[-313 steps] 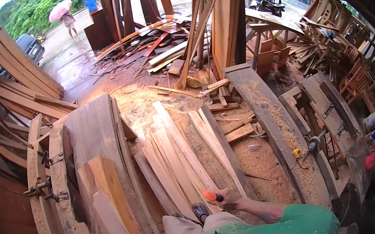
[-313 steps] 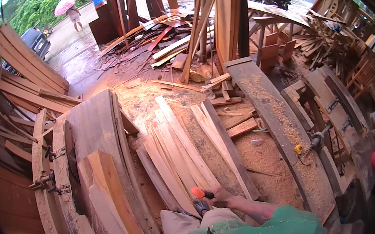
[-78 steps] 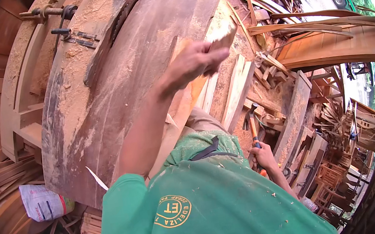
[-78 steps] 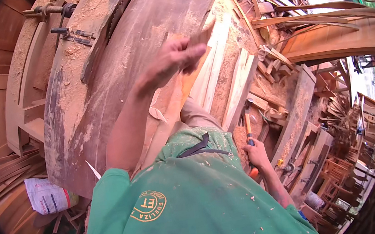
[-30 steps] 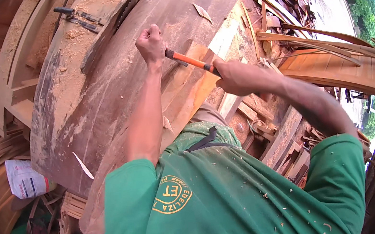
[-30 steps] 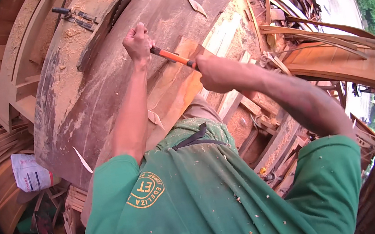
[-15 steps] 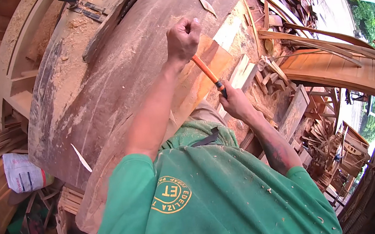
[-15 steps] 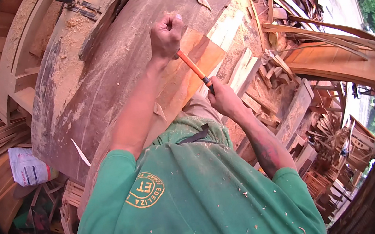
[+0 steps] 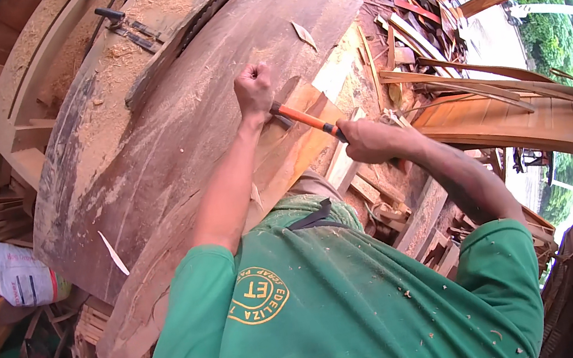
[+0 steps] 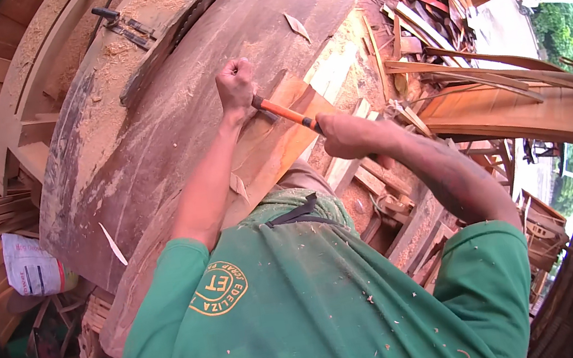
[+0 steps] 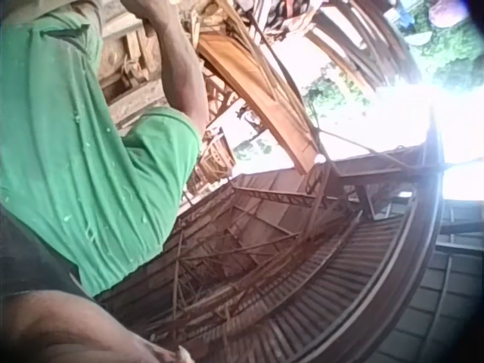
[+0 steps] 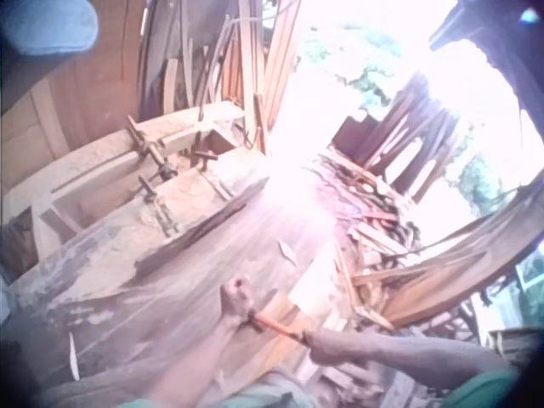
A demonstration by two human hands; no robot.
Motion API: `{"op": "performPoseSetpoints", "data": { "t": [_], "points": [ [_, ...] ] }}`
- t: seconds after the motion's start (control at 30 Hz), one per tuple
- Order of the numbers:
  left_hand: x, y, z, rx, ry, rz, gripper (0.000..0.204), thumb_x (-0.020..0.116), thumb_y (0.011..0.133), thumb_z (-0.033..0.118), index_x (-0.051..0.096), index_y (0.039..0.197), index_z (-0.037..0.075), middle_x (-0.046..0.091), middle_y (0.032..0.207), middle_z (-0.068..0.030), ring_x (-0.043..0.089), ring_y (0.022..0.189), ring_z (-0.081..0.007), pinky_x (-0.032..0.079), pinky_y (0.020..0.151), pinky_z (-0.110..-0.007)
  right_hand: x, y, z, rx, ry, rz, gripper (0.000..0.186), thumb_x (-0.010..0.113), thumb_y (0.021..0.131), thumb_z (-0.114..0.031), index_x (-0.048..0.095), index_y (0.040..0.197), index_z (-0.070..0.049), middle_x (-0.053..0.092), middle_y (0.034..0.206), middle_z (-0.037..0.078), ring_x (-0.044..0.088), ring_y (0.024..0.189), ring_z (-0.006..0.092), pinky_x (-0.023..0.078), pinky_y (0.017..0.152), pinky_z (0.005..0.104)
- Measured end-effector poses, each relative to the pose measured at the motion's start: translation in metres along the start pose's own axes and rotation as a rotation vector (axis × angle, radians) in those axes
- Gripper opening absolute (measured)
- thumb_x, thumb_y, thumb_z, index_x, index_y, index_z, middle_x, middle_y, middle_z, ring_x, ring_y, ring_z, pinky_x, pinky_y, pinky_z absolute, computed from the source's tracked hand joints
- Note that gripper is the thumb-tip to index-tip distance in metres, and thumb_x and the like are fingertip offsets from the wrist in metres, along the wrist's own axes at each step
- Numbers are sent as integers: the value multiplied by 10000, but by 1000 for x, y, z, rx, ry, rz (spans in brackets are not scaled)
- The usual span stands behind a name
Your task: The person moves a standing fan aside and uses a hammer to pry and peel wood strips and bark from a wooden plank by hand.
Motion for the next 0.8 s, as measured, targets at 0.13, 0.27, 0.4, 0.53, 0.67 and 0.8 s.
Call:
{"op": "performPoseSetpoints", "data": {
  "t": [0.13, 0.27, 0.4, 0.53, 0.67, 0.8],
  "points": [
    [-21, -1, 3, -182, -147, 69, 297, 607, 916, 202, 532, 673, 50, 501, 551, -5, 484, 382, -117, 412, 356, -294, -39, 3, -30, 44, -179, -101, 245, 483, 830, -69, 523, 1044, 43, 643, 796, 244, 668, 723, 384, 516, 639, 491],
    [-18, -24, 7, -141, -223, 18, 322, 613, 964, 238, 521, 703, 73, 450, 569, 35, 423, 430, -50, 400, 387, -256, 22, 4, 11, -95, -63, 122, 195, 444, 872, -37, 457, 1053, 36, 629, 779, 299, 647, 705, 444, 507, 617, 523],
    [-18, -56, 38, 44, 28, -218, 345, 620, 969, 250, 536, 689, 68, 441, 581, 78, 407, 520, -14, 318, 452, -221, 131, 9, 22, -53, 357, 315, 197, 491, 930, -128, 390, 1070, -32, 584, 672, 334, 606, 673, 525, 444, 620, 615],
    [-35, -74, 46, 60, 115, -299, 401, 615, 975, 260, 526, 650, 44, 411, 587, 88, 351, 558, -11, 301, 476, -237, 175, 15, 1, -57, 462, 501, 245, 544, 899, -114, 420, 1097, -38, 591, 714, 331, 604, 727, 538, 443, 642, 603],
    [-30, -69, 64, 90, 215, -215, 436, 589, 971, 324, 541, 675, 7, 421, 522, -3, 391, 530, -56, 360, 470, -307, 163, 20, 10, -90, 486, 457, 248, 555, 895, -127, 472, 1116, -52, 600, 709, 274, 627, 727, 481, 470, 645, 525],
    [-46, -68, 89, 139, 305, -194, 456, 569, 977, 348, 550, 687, -3, 433, 500, -59, 409, 506, -76, 364, 464, -335, 170, 25, -15, -180, 578, 415, 249, 577, 892, -142, 470, 1099, -54, 573, 702, 253, 614, 704, 448, 463, 652, 505]
  ]
}}
Point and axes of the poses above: each hand's wrist, its own y-axis towards the middle knuckle, its own x-axis out of the palm, z = x × y, the point moved 3 cm from there along y, towards the middle knuckle
